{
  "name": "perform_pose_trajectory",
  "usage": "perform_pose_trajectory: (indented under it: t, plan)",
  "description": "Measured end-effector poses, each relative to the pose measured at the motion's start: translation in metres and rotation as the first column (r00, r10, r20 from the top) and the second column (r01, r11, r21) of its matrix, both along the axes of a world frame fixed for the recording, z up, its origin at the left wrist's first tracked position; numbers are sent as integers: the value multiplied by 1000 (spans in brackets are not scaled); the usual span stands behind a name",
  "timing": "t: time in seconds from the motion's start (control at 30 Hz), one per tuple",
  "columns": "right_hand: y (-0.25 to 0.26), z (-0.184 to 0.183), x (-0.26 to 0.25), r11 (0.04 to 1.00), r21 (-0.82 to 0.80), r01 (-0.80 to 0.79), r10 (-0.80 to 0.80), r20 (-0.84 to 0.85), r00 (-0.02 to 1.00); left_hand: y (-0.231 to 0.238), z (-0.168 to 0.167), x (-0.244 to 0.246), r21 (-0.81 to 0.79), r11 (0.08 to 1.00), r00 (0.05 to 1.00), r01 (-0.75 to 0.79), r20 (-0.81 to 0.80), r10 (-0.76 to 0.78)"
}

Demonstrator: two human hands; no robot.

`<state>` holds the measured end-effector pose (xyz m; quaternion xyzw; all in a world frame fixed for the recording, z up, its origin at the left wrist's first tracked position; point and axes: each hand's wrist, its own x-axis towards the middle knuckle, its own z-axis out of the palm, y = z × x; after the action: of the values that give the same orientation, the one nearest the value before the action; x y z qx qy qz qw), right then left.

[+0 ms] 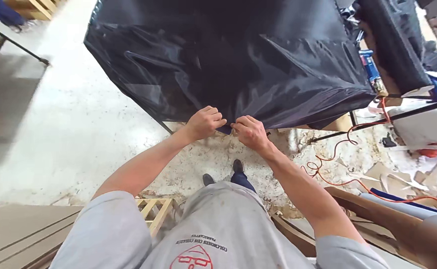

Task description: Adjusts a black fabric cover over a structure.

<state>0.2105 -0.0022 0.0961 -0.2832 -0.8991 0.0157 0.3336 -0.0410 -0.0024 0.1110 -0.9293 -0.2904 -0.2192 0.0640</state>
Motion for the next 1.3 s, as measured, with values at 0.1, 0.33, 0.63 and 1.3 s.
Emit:
perform_pose_trajectory:
  t: [0.1,0.33,0.63,1.3]
  plan:
    - [-1,-1,-1,1000,-17,13,-13,19,1000,0,1,1,1,1000,1000,4,-9,-4]
    - [-1,5,0,999,-26,-23,23,33,999,-4,8,2,-31,999,998,4,-56,-6]
    - [3,10,-5,995,-14,96,-96,18,995,5,8,5,-58,995,984,-79,155,87]
    - [-13,9,-10,986,-99,135,-123,123,985,10,21,-1,-264,964,1000,17,-3,-19]
